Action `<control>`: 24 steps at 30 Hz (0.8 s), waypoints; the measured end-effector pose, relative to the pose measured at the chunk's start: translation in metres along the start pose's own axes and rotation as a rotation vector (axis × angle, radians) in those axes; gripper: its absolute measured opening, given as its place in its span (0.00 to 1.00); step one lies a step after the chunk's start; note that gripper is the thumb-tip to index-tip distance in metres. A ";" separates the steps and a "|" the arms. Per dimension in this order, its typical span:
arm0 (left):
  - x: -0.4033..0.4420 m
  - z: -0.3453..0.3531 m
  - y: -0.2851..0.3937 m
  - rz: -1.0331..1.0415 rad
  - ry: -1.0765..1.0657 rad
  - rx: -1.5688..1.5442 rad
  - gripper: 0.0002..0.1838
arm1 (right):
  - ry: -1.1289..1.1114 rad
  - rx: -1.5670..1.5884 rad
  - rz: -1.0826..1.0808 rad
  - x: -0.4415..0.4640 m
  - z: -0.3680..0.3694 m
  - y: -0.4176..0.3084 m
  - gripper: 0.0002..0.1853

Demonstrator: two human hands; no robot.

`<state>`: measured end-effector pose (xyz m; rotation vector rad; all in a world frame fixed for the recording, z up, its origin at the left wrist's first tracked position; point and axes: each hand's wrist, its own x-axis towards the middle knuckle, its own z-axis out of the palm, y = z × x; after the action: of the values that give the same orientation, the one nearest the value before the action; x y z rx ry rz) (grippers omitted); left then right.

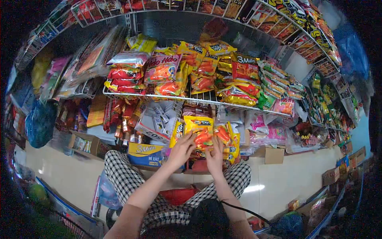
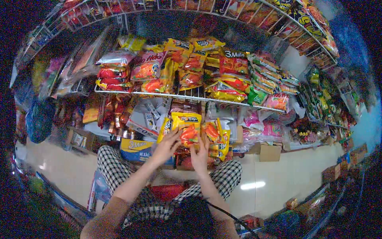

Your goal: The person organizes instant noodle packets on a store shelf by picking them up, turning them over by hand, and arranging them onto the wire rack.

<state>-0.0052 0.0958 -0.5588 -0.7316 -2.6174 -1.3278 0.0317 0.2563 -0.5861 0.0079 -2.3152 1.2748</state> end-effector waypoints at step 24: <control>0.211 -0.137 0.041 0.331 0.469 0.757 0.20 | -0.161 0.342 0.070 0.233 0.029 -0.084 0.14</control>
<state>-0.1866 0.0857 -0.3796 -0.5858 -2.2114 -0.3031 -0.1653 0.2387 -0.4343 0.1509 -2.2129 1.7495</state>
